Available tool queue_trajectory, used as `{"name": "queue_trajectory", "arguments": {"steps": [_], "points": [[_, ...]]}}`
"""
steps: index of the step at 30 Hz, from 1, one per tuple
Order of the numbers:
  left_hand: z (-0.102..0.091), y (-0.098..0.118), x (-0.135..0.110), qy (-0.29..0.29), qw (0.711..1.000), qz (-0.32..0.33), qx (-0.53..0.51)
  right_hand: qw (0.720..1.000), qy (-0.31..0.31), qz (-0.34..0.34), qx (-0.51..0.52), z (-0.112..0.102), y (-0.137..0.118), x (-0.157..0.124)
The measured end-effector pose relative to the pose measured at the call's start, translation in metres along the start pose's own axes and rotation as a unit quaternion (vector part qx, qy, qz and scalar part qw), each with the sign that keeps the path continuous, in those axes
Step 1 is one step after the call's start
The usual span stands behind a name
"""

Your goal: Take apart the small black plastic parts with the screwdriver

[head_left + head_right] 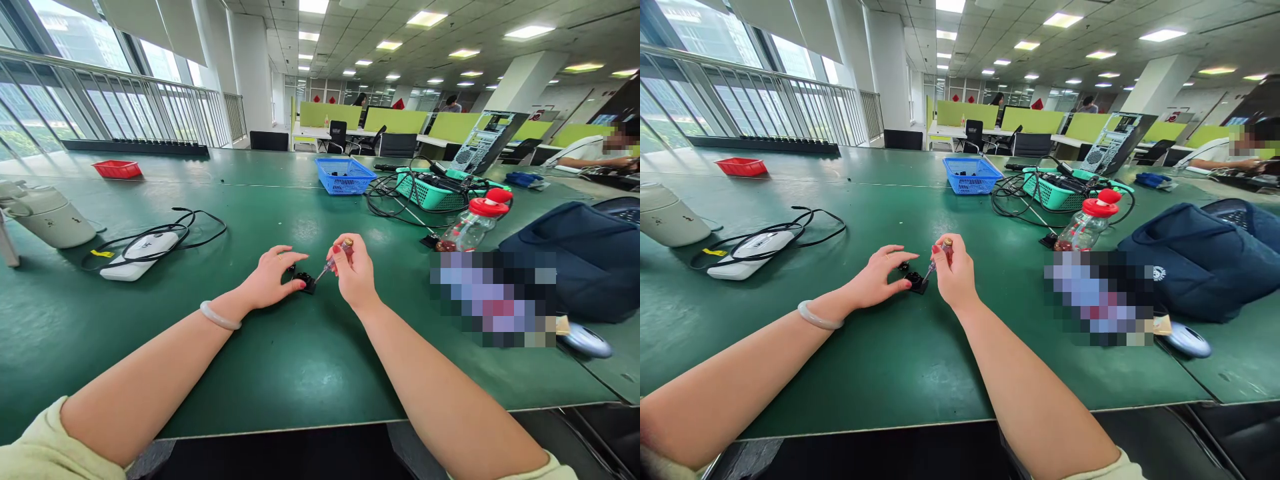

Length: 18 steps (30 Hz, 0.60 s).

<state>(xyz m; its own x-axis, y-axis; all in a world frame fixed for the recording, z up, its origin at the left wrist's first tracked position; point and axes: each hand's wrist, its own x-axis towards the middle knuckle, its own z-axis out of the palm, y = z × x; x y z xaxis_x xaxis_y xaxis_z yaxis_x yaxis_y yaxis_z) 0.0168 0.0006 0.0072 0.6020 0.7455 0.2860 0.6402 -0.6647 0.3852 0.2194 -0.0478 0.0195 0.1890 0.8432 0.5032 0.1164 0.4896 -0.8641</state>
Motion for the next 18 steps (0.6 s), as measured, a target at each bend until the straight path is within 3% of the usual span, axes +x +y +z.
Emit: {"name": "queue_trajectory", "arguments": {"steps": [4, 11, 18], "points": [[0.002, 0.005, -0.005, -0.071, 0.997, 0.02, 0.013, 0.999, -0.021, 0.009, -0.023, 0.002, 0.0, -0.001], [0.0, 0.007, -0.006, -0.063, 0.998, 0.019, 0.013, 0.995, -0.079, 0.002, -0.059, 0.003, -0.011, -0.002], [-0.002, 0.01, -0.007, -0.061, 0.998, 0.012, 0.018, 0.998, -0.024, -0.036, -0.047, -0.002, -0.006, -0.002]]}}
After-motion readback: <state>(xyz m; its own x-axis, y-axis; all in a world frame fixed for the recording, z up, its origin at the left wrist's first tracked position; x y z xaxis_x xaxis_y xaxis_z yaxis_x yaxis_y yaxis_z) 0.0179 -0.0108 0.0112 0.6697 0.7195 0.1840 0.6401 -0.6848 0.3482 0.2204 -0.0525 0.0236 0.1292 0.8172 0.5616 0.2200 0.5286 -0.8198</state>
